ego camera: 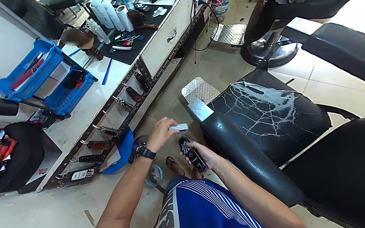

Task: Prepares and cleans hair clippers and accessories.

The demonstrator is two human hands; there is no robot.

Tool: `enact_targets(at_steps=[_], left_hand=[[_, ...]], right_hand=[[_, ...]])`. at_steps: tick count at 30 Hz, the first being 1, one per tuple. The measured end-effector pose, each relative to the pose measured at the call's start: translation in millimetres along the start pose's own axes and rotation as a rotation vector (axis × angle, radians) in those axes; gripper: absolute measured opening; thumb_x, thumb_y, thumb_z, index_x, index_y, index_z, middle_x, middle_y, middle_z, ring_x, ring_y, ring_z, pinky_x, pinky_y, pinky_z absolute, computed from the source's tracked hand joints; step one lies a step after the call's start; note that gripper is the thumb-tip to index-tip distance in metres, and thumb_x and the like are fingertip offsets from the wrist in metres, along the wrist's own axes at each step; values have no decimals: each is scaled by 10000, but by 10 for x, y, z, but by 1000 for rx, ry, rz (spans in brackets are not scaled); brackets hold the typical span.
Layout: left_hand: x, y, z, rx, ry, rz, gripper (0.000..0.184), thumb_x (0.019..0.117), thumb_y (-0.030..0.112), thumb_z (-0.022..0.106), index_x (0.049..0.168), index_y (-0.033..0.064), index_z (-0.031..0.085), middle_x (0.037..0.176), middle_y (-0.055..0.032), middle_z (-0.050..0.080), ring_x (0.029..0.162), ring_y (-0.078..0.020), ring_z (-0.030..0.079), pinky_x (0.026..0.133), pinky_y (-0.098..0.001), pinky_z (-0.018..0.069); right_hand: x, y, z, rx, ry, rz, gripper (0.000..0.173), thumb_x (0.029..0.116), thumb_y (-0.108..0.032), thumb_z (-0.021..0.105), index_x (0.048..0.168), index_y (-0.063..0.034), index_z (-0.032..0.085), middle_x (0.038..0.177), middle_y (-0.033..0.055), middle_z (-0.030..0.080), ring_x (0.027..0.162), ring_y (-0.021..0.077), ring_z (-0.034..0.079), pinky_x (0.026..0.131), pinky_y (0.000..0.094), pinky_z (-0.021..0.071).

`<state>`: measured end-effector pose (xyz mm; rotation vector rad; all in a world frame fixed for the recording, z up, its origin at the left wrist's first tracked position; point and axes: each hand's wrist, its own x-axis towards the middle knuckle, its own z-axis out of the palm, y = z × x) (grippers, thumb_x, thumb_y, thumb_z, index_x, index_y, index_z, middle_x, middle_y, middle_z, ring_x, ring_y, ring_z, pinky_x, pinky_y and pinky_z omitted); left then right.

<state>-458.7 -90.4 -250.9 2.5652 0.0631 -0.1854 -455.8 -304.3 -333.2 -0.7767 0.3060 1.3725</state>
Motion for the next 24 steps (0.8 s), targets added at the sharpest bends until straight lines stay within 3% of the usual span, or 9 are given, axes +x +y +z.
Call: enact_targets(at_steps=[2, 5, 9, 11, 13, 16, 18, 20, 24], left_hand=[[112, 74, 115, -21, -156, 124, 209, 883, 226, 812, 1038, 97, 758, 1020, -74, 699, 962, -203, 676, 886, -430, 577], [233, 36, 134, 95, -370, 201, 186, 891, 156, 791, 1037, 51, 742, 1017, -133, 678, 987, -284, 664, 890, -488, 554], [185, 207, -104, 435, -308, 115, 208, 860, 126, 817, 1044, 62, 740, 1036, -152, 679, 999, -340, 667, 858, -530, 564], [200, 279, 0, 397, -273, 191, 215, 877, 173, 809, 1053, 73, 738, 1029, -134, 685, 1019, -322, 668, 870, -510, 571], [224, 236, 106, 327, -340, 254, 203, 884, 168, 794, 1052, 68, 736, 1023, -129, 679, 1014, -311, 666, 869, -504, 567], [183, 108, -13, 397, -362, 149, 238, 860, 111, 812, 1081, 65, 737, 1051, -151, 687, 1018, -334, 673, 875, -529, 565], [157, 147, -76, 452, -277, 74, 240, 861, 133, 815, 1076, 66, 732, 1046, -157, 682, 1013, -347, 670, 865, -533, 566], [145, 205, 25, 369, -167, 118, 230, 887, 191, 800, 1069, 74, 722, 1025, -136, 678, 987, -319, 676, 847, -509, 582], [85, 42, 73, 222, -263, 113, 221, 898, 185, 787, 1073, 65, 724, 1023, -129, 678, 973, -300, 678, 844, -512, 577]], right_hand=[[-20, -13, 60, -142, -13, -42, 237, 1038, -140, 504, 1260, -56, 506, 1026, 131, 701, 681, 179, 687, 586, 297, 593], [-25, -64, 127, -282, 11, -35, 254, 999, -69, 552, 1249, -50, 511, 991, 110, 698, 666, 168, 680, 581, 294, 592], [-6, -56, 119, -298, 82, -2, 208, 1006, -69, 548, 1211, -45, 516, 947, 106, 676, 638, 160, 661, 569, 286, 582], [17, -57, 126, -277, 95, -4, 189, 1009, -71, 550, 1193, -43, 522, 923, 105, 674, 637, 163, 663, 572, 290, 587], [45, -78, 136, -263, 91, -11, 172, 1013, -70, 544, 1180, -35, 524, 914, 107, 675, 631, 163, 666, 572, 288, 591], [43, -100, 107, -259, 96, -5, 181, 1022, -76, 531, 1198, -38, 516, 923, 106, 672, 638, 163, 665, 573, 285, 588], [36, -96, 103, -260, 100, -7, 177, 1020, -76, 530, 1193, -39, 514, 916, 106, 673, 631, 163, 665, 570, 284, 588], [44, -100, 122, -250, 94, -5, 184, 1020, -72, 531, 1199, -33, 515, 920, 114, 678, 634, 170, 671, 568, 289, 593], [59, -142, 99, -232, 69, -23, 205, 1012, -79, 531, 1211, -35, 521, 945, 114, 680, 661, 172, 675, 585, 291, 593]])
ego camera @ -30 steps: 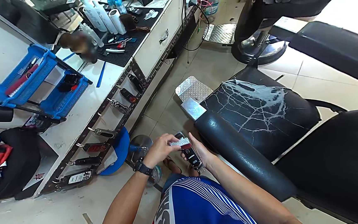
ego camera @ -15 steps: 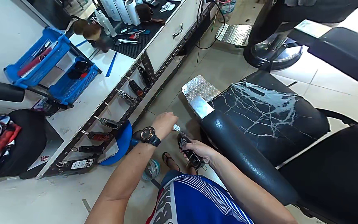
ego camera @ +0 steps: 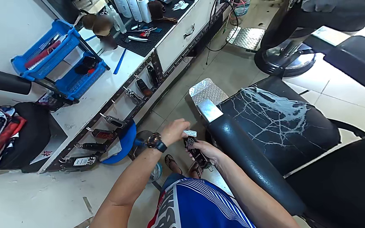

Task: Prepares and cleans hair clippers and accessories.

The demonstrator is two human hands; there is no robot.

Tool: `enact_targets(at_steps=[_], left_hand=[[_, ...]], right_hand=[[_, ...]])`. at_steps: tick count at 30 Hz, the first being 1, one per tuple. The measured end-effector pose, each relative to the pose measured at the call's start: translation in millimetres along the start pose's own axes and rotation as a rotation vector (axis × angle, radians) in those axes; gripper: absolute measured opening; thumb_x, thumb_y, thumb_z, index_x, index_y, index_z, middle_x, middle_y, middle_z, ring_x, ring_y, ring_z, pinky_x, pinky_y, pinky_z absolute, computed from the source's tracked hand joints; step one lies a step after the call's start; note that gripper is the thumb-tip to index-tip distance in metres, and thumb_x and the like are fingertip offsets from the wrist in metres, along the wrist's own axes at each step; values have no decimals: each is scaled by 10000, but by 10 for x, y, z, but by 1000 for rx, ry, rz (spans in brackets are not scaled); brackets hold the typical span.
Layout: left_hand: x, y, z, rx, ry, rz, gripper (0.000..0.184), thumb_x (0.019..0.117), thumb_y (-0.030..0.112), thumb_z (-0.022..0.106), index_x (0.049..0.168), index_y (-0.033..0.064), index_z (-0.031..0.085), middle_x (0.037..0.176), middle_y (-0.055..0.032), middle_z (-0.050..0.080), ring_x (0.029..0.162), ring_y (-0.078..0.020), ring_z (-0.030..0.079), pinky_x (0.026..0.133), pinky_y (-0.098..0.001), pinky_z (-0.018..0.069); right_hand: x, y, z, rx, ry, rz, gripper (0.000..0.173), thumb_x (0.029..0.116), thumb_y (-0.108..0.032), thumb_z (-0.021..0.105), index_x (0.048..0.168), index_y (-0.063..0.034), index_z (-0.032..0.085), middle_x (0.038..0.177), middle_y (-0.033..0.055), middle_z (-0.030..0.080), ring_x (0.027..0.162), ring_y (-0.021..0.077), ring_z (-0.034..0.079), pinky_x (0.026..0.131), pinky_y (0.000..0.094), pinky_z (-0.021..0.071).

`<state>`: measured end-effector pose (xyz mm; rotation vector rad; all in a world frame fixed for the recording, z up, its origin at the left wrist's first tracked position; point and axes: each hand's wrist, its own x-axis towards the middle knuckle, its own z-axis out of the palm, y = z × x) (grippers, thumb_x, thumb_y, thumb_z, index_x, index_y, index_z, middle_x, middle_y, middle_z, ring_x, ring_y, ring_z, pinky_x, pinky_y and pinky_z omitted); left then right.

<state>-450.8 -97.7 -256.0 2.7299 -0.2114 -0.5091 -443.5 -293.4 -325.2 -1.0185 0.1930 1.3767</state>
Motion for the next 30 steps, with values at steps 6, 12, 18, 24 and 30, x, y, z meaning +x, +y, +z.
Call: enact_targets(at_steps=[6, 12, 18, 24, 30], left_hand=[[-170, 60, -94, -104, 264, -229, 241, 916, 257, 779, 1078, 94, 710, 1029, -106, 677, 938, -275, 687, 820, -505, 591], [-362, -100, 68, -241, 154, -299, 256, 922, 240, 769, 1111, 80, 703, 1063, -113, 680, 982, -274, 678, 882, -507, 570], [-352, 139, 73, -319, 394, -386, 275, 928, 275, 764, 1121, 95, 692, 1078, -91, 675, 938, -235, 683, 836, -478, 592], [-698, -125, 301, -386, 210, -503, 319, 947, 274, 727, 1169, 50, 683, 1116, -128, 690, 1022, -251, 679, 947, -468, 550], [-834, -9, 577, -1177, 399, -278, 316, 949, 98, 706, 1217, -39, 609, 1132, -145, 689, 977, -211, 711, 887, -380, 611]], right_hand=[[-28, 3, -5, 70, -13, -39, 217, 1025, -91, 515, 1232, -27, 513, 1010, 144, 700, 691, 186, 691, 596, 296, 596], [-47, -57, 33, 119, -8, -96, 240, 1049, -117, 475, 1274, -40, 502, 1009, 141, 702, 699, 179, 692, 587, 282, 589], [-20, -33, 83, 137, -25, -125, 263, 1036, -111, 484, 1290, -42, 484, 1019, 141, 693, 707, 183, 694, 603, 289, 600], [28, -47, 48, 264, -33, -173, 242, 1075, -124, 428, 1296, -35, 475, 1065, 164, 697, 744, 204, 710, 652, 315, 615], [49, 26, 62, 216, -39, -191, 260, 1094, -241, 388, 1251, -77, 515, 931, 122, 689, 708, 188, 694, 605, 301, 604]])
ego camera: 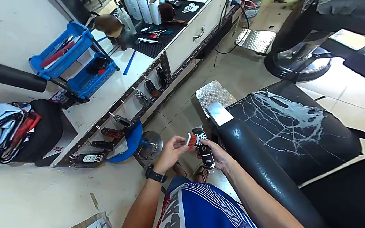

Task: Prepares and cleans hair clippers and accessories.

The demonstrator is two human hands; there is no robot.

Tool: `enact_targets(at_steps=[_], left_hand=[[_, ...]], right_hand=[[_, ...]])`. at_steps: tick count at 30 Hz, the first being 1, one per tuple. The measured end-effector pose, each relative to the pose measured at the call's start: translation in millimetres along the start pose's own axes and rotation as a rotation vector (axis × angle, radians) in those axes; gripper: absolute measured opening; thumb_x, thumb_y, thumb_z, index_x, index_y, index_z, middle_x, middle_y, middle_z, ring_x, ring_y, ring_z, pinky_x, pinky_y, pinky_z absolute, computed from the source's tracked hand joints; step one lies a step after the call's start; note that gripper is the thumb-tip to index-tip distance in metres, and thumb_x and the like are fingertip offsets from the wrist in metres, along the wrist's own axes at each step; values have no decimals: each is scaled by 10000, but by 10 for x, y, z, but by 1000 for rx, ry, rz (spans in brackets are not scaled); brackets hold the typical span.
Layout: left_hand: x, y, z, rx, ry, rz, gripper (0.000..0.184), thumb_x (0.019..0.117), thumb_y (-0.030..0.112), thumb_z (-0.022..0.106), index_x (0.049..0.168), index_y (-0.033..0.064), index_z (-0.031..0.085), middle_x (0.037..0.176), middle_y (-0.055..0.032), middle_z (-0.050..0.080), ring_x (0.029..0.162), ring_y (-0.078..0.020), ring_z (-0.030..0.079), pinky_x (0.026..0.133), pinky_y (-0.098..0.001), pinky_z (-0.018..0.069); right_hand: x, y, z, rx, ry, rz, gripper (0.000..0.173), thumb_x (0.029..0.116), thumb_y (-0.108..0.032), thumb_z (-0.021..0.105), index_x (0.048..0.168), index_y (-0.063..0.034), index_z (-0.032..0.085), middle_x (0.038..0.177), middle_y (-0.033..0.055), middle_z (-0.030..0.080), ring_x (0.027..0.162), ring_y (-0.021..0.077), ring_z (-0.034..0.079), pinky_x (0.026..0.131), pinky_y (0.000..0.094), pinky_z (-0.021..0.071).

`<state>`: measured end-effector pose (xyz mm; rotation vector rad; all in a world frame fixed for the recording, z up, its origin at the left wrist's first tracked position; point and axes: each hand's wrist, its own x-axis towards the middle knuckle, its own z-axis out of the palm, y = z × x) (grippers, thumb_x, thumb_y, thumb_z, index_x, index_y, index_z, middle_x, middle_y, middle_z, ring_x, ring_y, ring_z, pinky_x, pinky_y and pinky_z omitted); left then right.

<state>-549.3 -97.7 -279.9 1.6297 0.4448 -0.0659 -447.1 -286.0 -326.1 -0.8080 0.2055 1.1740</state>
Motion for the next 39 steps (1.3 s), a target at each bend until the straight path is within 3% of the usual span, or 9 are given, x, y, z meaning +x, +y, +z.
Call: enact_targets(at_steps=[5, 9, 12, 16, 18, 25, 30, 35, 39], left_hand=[[20, -149, -69, 94, 172, -88, 339, 935, 156, 746, 1201, -13, 620, 1105, -134, 692, 908, -187, 718, 828, -349, 617], [-40, -108, -32, -68, 48, -31, 314, 934, 92, 723, 1192, -43, 604, 1087, -128, 679, 911, -193, 710, 842, -355, 618], [13, -205, -62, 47, 193, -109, 359, 937, 146, 740, 1210, -36, 596, 1114, -147, 675, 907, -192, 711, 832, -354, 615], [-39, -187, -16, -85, 112, -45, 325, 942, 88, 716, 1203, -46, 576, 1102, -142, 677, 930, -205, 714, 854, -362, 621], [-5, -342, -69, 16, 206, -103, 345, 936, 132, 736, 1206, -32, 598, 1107, -150, 683, 928, -201, 712, 844, -363, 612], [-66, -423, -11, -143, 192, -14, 315, 936, 80, 720, 1191, -43, 583, 1093, -137, 675, 928, -196, 704, 858, -356, 613], [152, -262, -3, -45, 291, 19, 282, 924, 96, 753, 1152, 9, 612, 1009, -102, 701, 881, -176, 702, 837, -356, 604], [57, -220, -61, 52, 268, 45, 269, 920, 134, 764, 1144, 25, 663, 1049, -94, 729, 951, -187, 720, 865, -353, 613], [151, -163, 3, 134, 330, 51, 267, 918, 155, 773, 1135, 39, 671, 1025, -75, 727, 905, -164, 716, 831, -351, 610]], right_hand=[[10, 51, 98, -48, 7, -32, 311, 1121, -261, 383, 1305, -46, 513, 1063, 129, 663, 766, 193, 694, 670, 320, 620], [-20, 84, 132, -73, -34, -69, 315, 1120, -275, 363, 1247, -37, 527, 985, 121, 678, 797, 203, 711, 732, 347, 634], [-3, 95, 122, -58, -45, -62, 328, 1122, -267, 364, 1297, -30, 508, 1079, 131, 651, 848, 214, 704, 777, 369, 631], [-22, 87, 104, 5, -57, -57, 307, 1118, -249, 371, 1270, -28, 521, 1053, 135, 675, 858, 221, 718, 792, 371, 636], [-27, 84, 102, -14, -76, -67, 332, 1122, -251, 350, 1272, -12, 522, 1076, 138, 663, 865, 219, 713, 803, 372, 634], [-68, 75, 195, -255, -11, -65, 293, 1107, -234, 425, 1267, -1, 502, 983, 137, 677, 813, 227, 721, 784, 378, 638], [-59, 126, 218, -392, -26, -30, 347, 1090, -279, 474, 1309, -10, 497, 985, 149, 682, 807, 238, 724, 763, 384, 639], [-58, 41, 261, -382, 48, -27, 356, 1091, -292, 489, 1310, -11, 489, 969, 162, 676, 778, 251, 720, 732, 387, 639], [-73, 59, 350, -456, 37, 20, 385, 1079, -307, 520, 1332, -19, 488, 1002, 159, 679, 808, 250, 725, 748, 402, 642]])
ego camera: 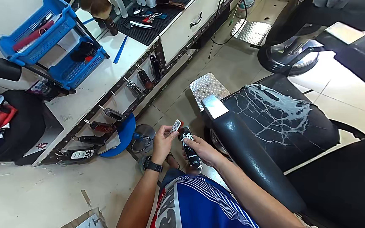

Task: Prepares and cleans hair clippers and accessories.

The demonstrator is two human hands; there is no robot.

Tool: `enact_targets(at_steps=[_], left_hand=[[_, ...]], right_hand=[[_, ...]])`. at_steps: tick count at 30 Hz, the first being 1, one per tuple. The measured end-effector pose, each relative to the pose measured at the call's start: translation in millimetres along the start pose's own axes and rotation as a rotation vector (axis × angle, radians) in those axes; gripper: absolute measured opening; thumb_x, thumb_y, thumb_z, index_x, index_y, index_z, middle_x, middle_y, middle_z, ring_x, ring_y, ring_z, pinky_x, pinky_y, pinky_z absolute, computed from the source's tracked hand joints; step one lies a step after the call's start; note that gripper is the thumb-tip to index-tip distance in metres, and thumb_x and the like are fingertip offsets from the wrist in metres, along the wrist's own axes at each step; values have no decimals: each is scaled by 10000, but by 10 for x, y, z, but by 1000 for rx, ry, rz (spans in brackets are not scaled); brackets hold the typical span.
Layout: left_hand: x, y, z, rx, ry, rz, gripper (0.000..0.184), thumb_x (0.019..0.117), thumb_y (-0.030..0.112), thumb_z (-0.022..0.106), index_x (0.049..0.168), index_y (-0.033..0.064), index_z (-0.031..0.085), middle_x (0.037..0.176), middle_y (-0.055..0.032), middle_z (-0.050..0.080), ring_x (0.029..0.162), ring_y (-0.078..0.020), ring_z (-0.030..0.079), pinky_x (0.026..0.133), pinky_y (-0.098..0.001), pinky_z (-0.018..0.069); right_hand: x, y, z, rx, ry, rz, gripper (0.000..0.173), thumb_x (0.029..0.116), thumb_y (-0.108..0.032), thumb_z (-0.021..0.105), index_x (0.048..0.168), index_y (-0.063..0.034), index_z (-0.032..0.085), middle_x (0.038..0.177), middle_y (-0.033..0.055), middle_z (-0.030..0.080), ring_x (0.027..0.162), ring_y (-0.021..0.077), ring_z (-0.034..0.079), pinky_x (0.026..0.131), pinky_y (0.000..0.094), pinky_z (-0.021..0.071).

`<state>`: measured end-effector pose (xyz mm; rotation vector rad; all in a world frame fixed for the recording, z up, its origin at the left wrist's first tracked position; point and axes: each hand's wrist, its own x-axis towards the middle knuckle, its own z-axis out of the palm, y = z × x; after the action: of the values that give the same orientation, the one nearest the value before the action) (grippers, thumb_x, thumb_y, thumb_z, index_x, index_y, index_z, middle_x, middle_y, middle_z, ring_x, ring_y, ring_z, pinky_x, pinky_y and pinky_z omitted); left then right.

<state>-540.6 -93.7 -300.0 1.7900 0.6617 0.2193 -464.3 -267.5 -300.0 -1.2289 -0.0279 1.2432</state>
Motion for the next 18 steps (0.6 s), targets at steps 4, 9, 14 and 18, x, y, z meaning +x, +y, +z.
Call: enact_targets(at_steps=[4, 9, 14, 18], left_hand=[[-14, 62, -69, 29, 99, 88, 291, 920, 190, 780, 1156, 74, 654, 1020, -50, 720, 854, -150, 707, 771, -331, 615], [-132, -90, -75, 26, -24, 0, 279, 915, 160, 775, 1127, 19, 661, 1030, -87, 730, 912, -160, 722, 829, -325, 617], [-13, 90, -1, -48, 76, 54, 279, 921, 138, 772, 1155, 57, 643, 1027, -64, 726, 882, -157, 712, 805, -341, 613], [-157, -31, -173, -74, 58, 56, 271, 927, 117, 754, 1156, 15, 649, 1035, -93, 729, 918, -177, 723, 838, -341, 620]], right_hand=[[28, -29, 20, 22, 48, 10, 385, 1084, -317, 514, 1318, -12, 505, 991, 170, 685, 799, 260, 729, 743, 408, 645], [-39, -73, 53, 71, 28, 57, 350, 1055, -239, 567, 1311, -11, 499, 946, 158, 684, 744, 241, 721, 701, 380, 643], [-24, -53, 92, 91, 18, 53, 329, 1045, -196, 569, 1303, -5, 493, 928, 159, 681, 733, 242, 722, 692, 380, 646], [-52, -85, 50, 154, 56, 55, 297, 1055, -186, 557, 1286, -10, 498, 925, 153, 677, 725, 235, 718, 685, 370, 644]])
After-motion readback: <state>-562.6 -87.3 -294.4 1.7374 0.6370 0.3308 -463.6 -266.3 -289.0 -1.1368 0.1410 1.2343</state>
